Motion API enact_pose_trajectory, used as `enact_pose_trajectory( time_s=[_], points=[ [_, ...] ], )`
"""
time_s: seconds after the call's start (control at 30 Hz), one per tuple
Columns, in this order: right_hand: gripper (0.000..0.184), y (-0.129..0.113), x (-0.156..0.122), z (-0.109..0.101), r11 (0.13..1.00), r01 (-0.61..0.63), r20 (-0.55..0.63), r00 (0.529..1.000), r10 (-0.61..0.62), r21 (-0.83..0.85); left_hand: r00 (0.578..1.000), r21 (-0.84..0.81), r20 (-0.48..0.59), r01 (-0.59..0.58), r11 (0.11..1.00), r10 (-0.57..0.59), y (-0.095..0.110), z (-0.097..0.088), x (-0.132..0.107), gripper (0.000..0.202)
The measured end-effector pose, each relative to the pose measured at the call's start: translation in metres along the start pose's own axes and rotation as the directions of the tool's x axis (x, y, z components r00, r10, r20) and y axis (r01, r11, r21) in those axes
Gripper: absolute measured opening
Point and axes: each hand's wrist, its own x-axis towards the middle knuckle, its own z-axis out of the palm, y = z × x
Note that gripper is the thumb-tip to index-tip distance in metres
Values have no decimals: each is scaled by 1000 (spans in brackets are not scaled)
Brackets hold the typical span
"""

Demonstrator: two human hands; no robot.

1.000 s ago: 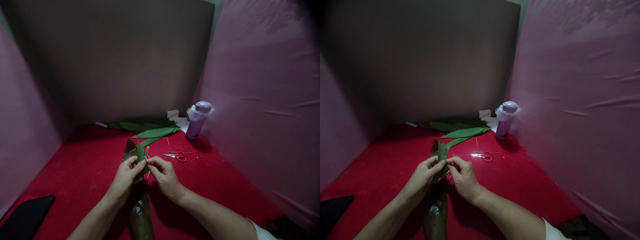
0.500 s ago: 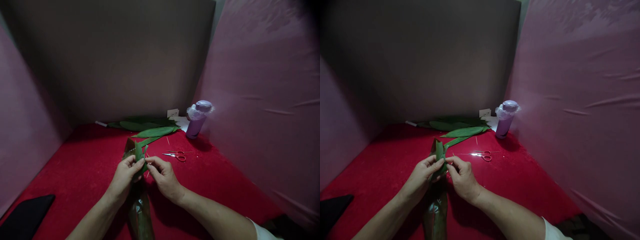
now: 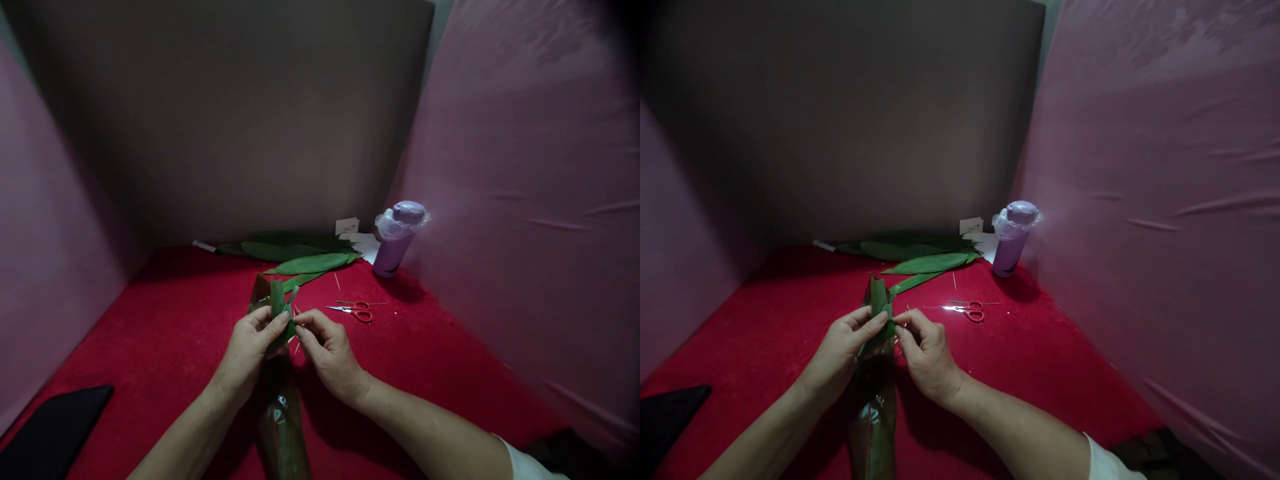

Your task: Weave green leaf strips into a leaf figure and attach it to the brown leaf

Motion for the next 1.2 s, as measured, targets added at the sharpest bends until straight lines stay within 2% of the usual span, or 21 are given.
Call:
enact_pose_trajectory(
  time_s=[0.23,0.43,0.53,0.63,0.7,0.77,0.93,1.03,1.1,1.2],
  points=[
    [14,4,5,1,982,-113,18,994,112,148,997,-14,-65,-46,999,45,4,-5,2,21],
    [17,6,6,-1,982,-156,30,988,154,110,978,-101,-185,-117,988,97,10,-2,-1,23],
    [19,9,7,-3,981,-172,15,985,172,93,938,-143,-306,-215,966,163,21,-6,2,21],
    [29,10,7,-3,975,-198,-1,980,199,103,863,-138,-439,-340,930,251,31,-17,8,20],
    [39,10,8,-2,964,-212,7,977,214,161,834,-140,-477,-385,912,278,34,-24,11,21],
    [48,9,9,-2,934,-246,28,969,247,260,822,-145,-494,-398,906,282,35,-28,13,22],
    [69,9,16,-6,780,-380,100,918,384,497,832,-152,-488,-380,912,266,33,-29,13,23],
    [70,9,18,-9,725,-404,134,906,402,558,842,-151,-474,-365,919,256,34,-28,12,22],
    [65,8,19,-9,711,-416,138,899,416,567,847,-153,-470,-355,922,249,34,-28,12,22],
    [42,6,18,-8,740,-404,84,899,430,538,856,-156,-455,-349,924,246,35,-27,11,22]
  ],
)
